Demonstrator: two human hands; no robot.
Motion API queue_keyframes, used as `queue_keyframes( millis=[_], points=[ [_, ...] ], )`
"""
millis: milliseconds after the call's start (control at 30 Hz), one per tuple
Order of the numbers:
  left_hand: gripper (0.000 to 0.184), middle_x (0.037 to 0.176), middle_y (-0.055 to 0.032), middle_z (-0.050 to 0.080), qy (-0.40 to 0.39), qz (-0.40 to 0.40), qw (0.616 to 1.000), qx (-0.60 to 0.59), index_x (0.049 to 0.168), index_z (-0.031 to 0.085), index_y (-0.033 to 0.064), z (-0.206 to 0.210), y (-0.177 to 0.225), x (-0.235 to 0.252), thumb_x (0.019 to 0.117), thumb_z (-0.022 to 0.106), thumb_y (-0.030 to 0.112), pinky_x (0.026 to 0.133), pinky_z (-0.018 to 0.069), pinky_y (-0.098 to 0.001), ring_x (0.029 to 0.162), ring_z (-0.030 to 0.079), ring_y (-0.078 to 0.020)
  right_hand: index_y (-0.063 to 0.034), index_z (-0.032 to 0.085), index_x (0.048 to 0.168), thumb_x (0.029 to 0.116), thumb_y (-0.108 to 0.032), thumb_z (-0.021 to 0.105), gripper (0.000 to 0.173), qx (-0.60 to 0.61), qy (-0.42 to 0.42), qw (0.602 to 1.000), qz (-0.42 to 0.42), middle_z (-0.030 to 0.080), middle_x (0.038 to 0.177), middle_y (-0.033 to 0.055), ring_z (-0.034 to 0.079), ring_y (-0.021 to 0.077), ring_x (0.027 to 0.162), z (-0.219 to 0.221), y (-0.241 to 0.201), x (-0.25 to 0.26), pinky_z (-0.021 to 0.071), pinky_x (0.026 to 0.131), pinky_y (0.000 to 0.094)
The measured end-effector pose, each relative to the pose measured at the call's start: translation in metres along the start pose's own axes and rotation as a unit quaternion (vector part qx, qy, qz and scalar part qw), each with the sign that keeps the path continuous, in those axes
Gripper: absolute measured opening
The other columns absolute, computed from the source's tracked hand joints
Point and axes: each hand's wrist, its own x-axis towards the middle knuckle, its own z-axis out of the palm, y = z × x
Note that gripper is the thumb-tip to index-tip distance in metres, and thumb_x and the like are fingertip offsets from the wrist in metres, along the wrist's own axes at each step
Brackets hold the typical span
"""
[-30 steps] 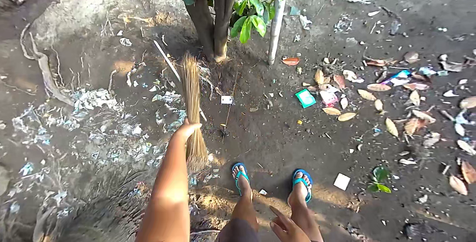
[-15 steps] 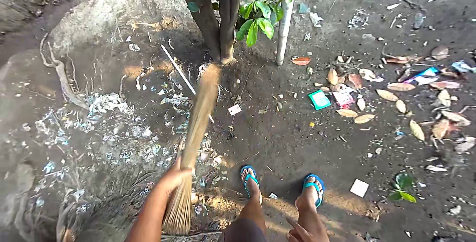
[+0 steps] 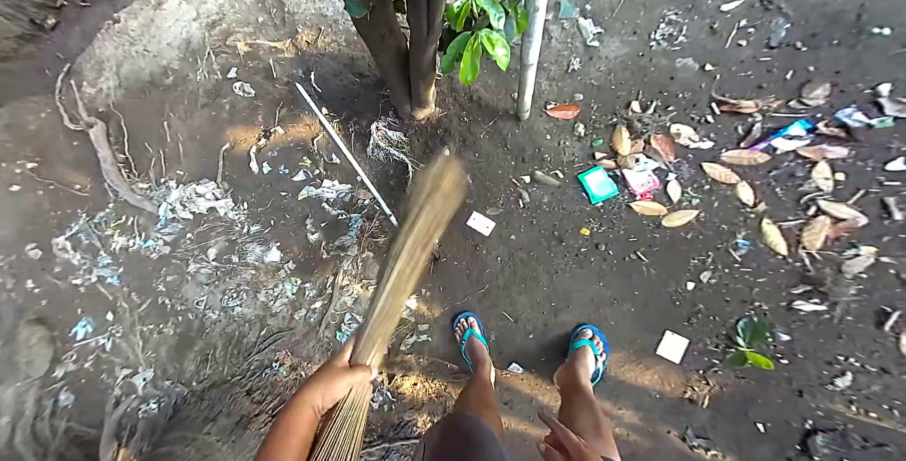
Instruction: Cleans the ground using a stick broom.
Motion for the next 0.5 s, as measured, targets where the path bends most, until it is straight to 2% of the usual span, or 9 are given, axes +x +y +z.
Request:
queue_keyframes(
  millis=[100, 133, 167, 200, 233, 300, 333, 433, 500],
  points=[
    [0.081, 0.140, -0.0253, 0.056, 0.115, 0.006, 0.992, -0.057, 0.163, 0.020, 0.0118, -0.006, 0.021, 0.044, 0.0976, 0.068, 0.022, 0.101, 0.0525, -0.0528, 0.121, 0.062, -0.0337, -0.0008, 0.042, 0.154, 0.1036, -0.028, 0.057, 0.059, 0.007, 0.019, 1.000, -0.010, 0.062, 0.134, 0.0265, 0.060, 0.0401, 0.124, -0.006, -0.012, 0.000, 0.0445, 0.110, 0.0554],
    [0.070, 0.134, -0.0245, 0.060, 0.133, -0.002, 0.988, -0.074, 0.159, 0.030, 0.0095, -0.007, 0.033, 0.065, 0.1002, 0.065, 0.025, 0.098, 0.0534, -0.0519, 0.116, 0.064, -0.0326, -0.0018, 0.042, 0.154, 0.1033, -0.027, 0.057, 0.059, 0.011, 0.028, 0.999, -0.012, 0.062, 0.134, 0.0259, 0.061, 0.0397, 0.125, -0.007, -0.016, 0.000, 0.0444, 0.110, 0.0553],
    [0.057, 0.123, -0.0219, 0.064, 0.141, -0.009, 0.986, -0.087, 0.150, 0.043, 0.0066, -0.006, 0.043, 0.085, 0.1015, 0.063, 0.028, 0.092, 0.0547, -0.0493, 0.107, 0.066, -0.0296, -0.0024, 0.043, 0.154, 0.1031, -0.026, 0.058, 0.058, 0.015, 0.033, 0.999, -0.012, 0.063, 0.133, 0.0252, 0.061, 0.0390, 0.124, -0.006, -0.021, 0.000, 0.0443, 0.110, 0.0552],
    [0.051, 0.119, -0.0202, 0.066, 0.137, -0.019, 0.987, -0.083, 0.144, 0.051, 0.0052, -0.003, 0.050, 0.103, 0.1015, 0.063, 0.031, 0.090, 0.0549, -0.0485, 0.103, 0.066, -0.0284, -0.0028, 0.042, 0.155, 0.1032, -0.026, 0.058, 0.058, 0.017, 0.032, 0.999, -0.012, 0.063, 0.133, 0.0247, 0.061, 0.0384, 0.125, -0.004, -0.024, 0.002, 0.0440, 0.110, 0.0549],
    [0.054, 0.123, -0.0214, 0.066, 0.120, -0.022, 0.991, -0.059, 0.146, 0.050, 0.0059, 0.002, 0.053, 0.120, 0.1004, 0.065, 0.031, 0.093, 0.0544, -0.0510, 0.108, 0.066, -0.0306, -0.0030, 0.041, 0.155, 0.1037, -0.026, 0.058, 0.059, 0.018, 0.027, 0.999, -0.013, 0.063, 0.134, 0.0245, 0.060, 0.0381, 0.125, -0.003, -0.027, 0.004, 0.0436, 0.111, 0.0544],
    [0.076, 0.136, -0.0247, 0.060, 0.079, -0.015, 0.997, -0.024, 0.160, 0.030, 0.0117, 0.025, 0.052, 0.143, 0.0970, 0.070, 0.029, 0.101, 0.0525, -0.0550, 0.121, 0.063, -0.0354, -0.0020, 0.041, 0.155, 0.1038, -0.026, 0.058, 0.059, 0.026, 0.031, 0.999, -0.018, 0.063, 0.134, 0.0246, 0.061, 0.0379, 0.125, 0.000, -0.029, 0.009, 0.0445, 0.110, 0.0535],
    [0.080, 0.137, -0.0247, 0.059, 0.060, -0.007, 0.998, -0.020, 0.161, 0.025, 0.0129, 0.036, 0.048, 0.135, 0.0969, 0.070, 0.028, 0.101, 0.0528, -0.0538, 0.121, 0.063, -0.0347, -0.0015, 0.041, 0.154, 0.1037, -0.025, 0.059, 0.059, 0.034, 0.033, 0.999, -0.020, 0.063, 0.134, 0.0251, 0.061, 0.0382, 0.124, 0.003, -0.027, 0.008, 0.0448, 0.110, 0.0534],
    [0.083, 0.144, -0.0204, 0.056, -0.007, 0.027, 0.999, -0.032, 0.164, 0.020, 0.0161, 0.050, 0.028, 0.069, 0.0960, 0.068, 0.019, 0.100, 0.0535, -0.0488, 0.121, 0.063, -0.0291, -0.0017, 0.042, 0.154, 0.1027, -0.025, 0.059, 0.059, 0.046, 0.035, 0.998, -0.019, 0.063, 0.132, 0.0257, 0.063, 0.0380, 0.121, 0.005, -0.015, 0.002, 0.0473, 0.106, 0.0537],
    [0.093, 0.152, -0.0186, 0.049, -0.009, 0.035, 0.998, -0.046, 0.166, 0.013, 0.0191, 0.049, 0.005, 0.028, 0.0909, 0.069, 0.014, 0.103, 0.0534, -0.0474, 0.126, 0.061, -0.0272, -0.0006, 0.042, 0.154, 0.1028, -0.024, 0.059, 0.059, 0.044, 0.029, 0.999, -0.016, 0.062, 0.132, 0.0278, 0.063, 0.0401, 0.119, 0.003, -0.005, -0.003, 0.0489, 0.104, 0.0551]
  ],
)
